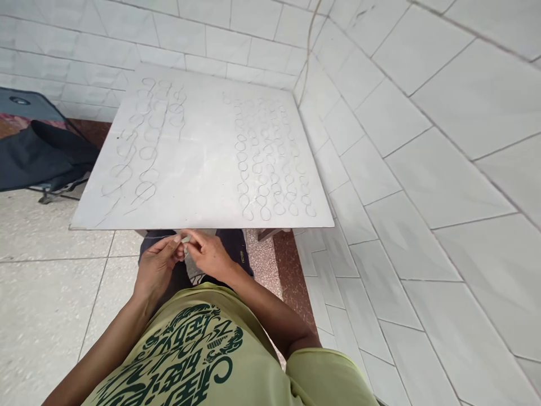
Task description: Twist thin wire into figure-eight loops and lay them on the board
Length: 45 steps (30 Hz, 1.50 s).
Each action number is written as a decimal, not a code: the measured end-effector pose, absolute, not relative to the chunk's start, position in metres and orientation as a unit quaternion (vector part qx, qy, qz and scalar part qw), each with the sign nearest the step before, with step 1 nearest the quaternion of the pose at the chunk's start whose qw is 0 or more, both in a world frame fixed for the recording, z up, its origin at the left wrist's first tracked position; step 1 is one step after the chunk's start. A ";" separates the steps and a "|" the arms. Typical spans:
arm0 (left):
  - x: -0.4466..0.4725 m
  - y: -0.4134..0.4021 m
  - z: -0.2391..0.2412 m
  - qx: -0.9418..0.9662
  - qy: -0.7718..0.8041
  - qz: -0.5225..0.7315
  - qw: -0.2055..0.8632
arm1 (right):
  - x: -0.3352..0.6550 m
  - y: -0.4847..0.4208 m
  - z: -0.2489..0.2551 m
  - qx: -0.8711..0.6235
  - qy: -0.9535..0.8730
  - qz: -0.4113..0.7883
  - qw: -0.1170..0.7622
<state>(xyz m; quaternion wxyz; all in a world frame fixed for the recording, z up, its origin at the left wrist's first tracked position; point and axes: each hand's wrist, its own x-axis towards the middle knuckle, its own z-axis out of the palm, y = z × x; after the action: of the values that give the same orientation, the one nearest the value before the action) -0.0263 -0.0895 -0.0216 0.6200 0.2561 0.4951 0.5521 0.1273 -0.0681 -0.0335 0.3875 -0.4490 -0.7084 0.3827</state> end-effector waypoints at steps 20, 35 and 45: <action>-0.045 -0.071 -0.010 0.312 0.483 0.509 0.641 | 0.148 -0.051 -0.002 -0.372 -0.737 0.445 0.346; -0.053 -0.068 -0.018 0.324 0.411 0.567 0.636 | 0.149 -0.045 0.021 -0.352 -0.692 0.543 0.320; -0.062 -0.070 -0.013 0.315 0.336 0.558 0.690 | 0.152 -0.045 0.042 -0.308 -0.793 0.456 0.262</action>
<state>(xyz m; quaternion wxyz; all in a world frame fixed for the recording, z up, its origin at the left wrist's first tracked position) -0.0618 -0.0700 -0.0131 0.6899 0.3152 0.3363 0.5582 0.1518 -0.0447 0.0419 0.2623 -0.3078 -0.7930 0.4556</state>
